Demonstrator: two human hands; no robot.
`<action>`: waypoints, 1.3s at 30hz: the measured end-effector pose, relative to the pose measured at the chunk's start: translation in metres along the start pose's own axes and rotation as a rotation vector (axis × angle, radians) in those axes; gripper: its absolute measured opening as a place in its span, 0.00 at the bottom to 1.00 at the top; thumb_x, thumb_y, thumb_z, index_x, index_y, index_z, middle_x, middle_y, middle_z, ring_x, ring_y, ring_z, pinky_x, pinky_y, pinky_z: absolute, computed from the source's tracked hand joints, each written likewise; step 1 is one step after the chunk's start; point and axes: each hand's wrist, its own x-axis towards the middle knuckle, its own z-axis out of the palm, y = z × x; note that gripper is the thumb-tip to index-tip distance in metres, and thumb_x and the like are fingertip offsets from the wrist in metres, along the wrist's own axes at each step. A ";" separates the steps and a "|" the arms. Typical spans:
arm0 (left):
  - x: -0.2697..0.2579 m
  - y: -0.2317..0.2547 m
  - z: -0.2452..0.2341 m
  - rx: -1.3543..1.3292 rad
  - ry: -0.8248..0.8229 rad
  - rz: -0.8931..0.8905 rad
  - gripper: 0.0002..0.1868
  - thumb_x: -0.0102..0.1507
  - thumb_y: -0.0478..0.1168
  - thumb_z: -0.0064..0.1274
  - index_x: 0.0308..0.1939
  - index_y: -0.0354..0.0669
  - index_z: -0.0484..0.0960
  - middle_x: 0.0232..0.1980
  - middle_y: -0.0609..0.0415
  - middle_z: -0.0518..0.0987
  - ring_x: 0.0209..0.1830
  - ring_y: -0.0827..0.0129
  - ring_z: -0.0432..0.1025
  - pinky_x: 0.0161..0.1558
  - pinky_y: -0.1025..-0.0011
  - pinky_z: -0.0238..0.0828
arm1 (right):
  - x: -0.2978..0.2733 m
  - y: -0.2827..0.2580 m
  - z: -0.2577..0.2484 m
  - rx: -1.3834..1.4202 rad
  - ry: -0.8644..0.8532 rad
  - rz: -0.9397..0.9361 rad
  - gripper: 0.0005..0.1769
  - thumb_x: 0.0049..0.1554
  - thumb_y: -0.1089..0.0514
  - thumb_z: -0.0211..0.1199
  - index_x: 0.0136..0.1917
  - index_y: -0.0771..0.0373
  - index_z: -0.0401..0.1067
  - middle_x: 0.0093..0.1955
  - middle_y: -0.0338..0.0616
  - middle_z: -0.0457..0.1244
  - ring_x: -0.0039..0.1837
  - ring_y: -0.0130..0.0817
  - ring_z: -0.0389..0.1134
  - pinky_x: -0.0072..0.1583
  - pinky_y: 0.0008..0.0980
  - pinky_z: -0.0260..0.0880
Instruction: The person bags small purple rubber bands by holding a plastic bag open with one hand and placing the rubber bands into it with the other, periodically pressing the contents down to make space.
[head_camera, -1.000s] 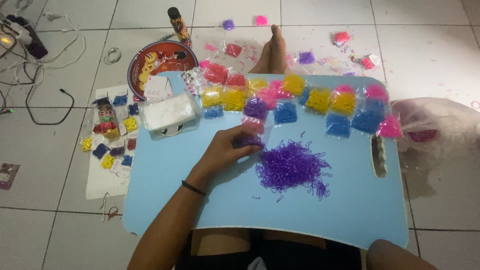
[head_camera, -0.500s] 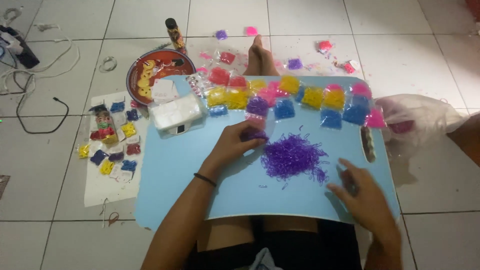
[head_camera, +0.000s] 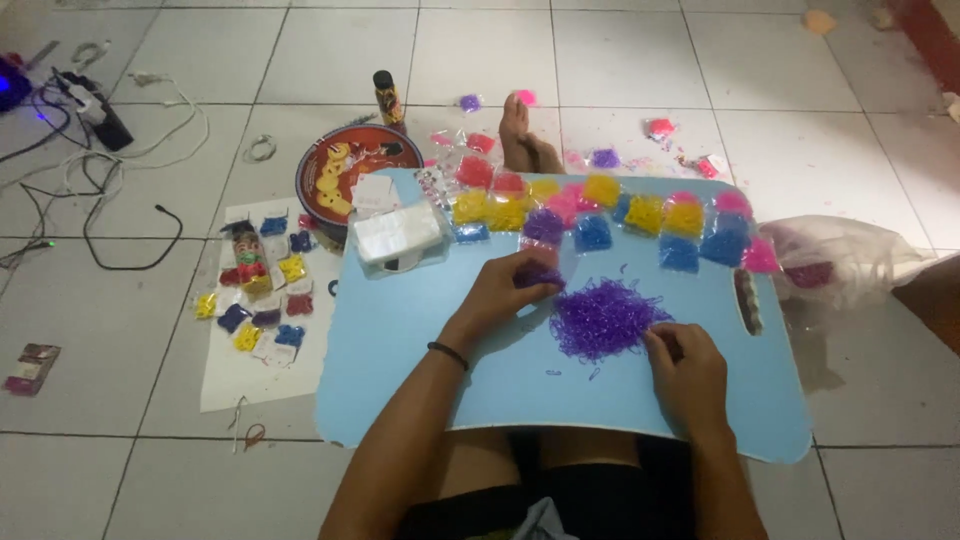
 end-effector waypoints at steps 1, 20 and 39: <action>0.000 -0.001 0.000 0.008 0.002 0.009 0.14 0.62 0.40 0.63 0.51 0.42 0.84 0.48 0.39 0.83 0.52 0.42 0.78 0.60 0.47 0.70 | -0.001 -0.001 -0.001 0.034 0.022 -0.019 0.10 0.67 0.54 0.62 0.56 0.61 0.78 0.46 0.48 0.68 0.48 0.44 0.71 0.49 0.40 0.74; -0.057 0.013 0.030 0.070 0.338 0.233 0.13 0.58 0.45 0.70 0.43 0.48 0.85 0.38 0.52 0.85 0.41 0.62 0.82 0.46 0.62 0.78 | -0.010 0.013 -0.005 0.348 0.094 -0.083 0.05 0.60 0.63 0.68 0.50 0.67 0.79 0.46 0.60 0.71 0.51 0.56 0.73 0.53 0.53 0.72; -0.105 0.020 0.070 0.048 0.292 0.106 0.10 0.60 0.37 0.66 0.44 0.42 0.86 0.40 0.45 0.86 0.43 0.50 0.82 0.46 0.57 0.79 | 0.007 -0.087 -0.055 0.557 0.062 -0.730 0.09 0.53 0.71 0.72 0.46 0.60 0.83 0.40 0.45 0.72 0.36 0.34 0.65 0.38 0.28 0.66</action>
